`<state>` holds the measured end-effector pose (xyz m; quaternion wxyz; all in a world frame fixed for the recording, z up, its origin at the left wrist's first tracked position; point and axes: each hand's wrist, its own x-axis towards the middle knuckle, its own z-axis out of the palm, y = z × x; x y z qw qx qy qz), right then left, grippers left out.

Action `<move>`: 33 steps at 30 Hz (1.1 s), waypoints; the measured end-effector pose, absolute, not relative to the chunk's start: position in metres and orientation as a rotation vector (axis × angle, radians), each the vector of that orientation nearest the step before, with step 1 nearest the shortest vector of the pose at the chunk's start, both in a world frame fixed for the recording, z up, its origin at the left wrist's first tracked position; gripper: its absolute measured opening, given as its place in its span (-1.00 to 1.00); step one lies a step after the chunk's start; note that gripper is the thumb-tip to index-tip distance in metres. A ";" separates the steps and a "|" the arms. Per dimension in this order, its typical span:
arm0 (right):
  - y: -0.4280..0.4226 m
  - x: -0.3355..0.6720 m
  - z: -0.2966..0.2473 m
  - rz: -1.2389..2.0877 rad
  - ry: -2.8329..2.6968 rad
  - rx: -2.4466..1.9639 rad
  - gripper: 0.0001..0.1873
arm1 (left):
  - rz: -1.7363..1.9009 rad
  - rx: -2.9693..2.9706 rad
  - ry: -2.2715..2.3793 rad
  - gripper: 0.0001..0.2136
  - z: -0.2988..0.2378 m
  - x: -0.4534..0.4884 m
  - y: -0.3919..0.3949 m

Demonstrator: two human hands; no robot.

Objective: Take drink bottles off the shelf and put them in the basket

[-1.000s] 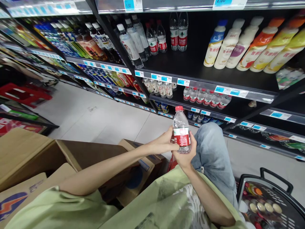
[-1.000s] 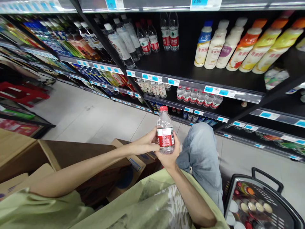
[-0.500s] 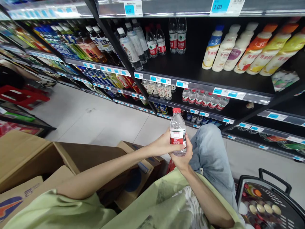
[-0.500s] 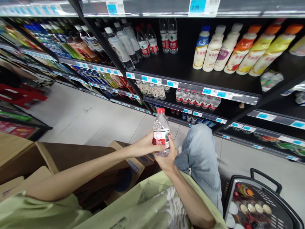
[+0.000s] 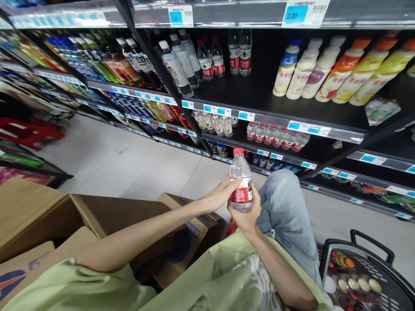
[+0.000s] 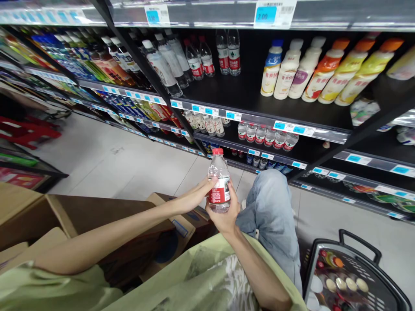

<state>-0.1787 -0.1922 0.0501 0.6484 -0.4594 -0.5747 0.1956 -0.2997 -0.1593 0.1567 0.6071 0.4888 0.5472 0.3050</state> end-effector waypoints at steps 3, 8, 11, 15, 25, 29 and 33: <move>-0.193 -0.180 0.052 0.469 -1.286 -1.047 -0.12 | 0.693 1.100 1.264 -0.23 0.153 -0.302 -0.160; -0.193 -0.182 0.056 0.502 -1.231 -1.155 -0.19 | 0.703 1.011 1.170 -0.27 0.150 -0.305 -0.158; -0.192 -0.182 0.058 0.496 -1.190 -1.173 -0.20 | 0.695 0.977 1.125 -0.40 0.151 -0.306 -0.157; -0.192 -0.180 0.056 0.556 -1.186 -1.152 -0.19 | 0.705 1.102 1.131 -0.39 0.150 -0.308 -0.159; -0.184 -0.167 0.053 0.872 -1.422 -0.921 -0.09 | 0.771 1.085 1.228 -0.41 0.165 -0.305 -0.157; -0.157 -0.139 0.068 1.298 -1.420 -0.789 -0.41 | 0.654 1.276 1.359 -0.43 0.179 -0.313 -0.145; -0.135 -0.113 0.088 1.334 -1.453 -0.942 -0.41 | 0.312 1.641 1.393 -0.30 0.173 -0.311 -0.149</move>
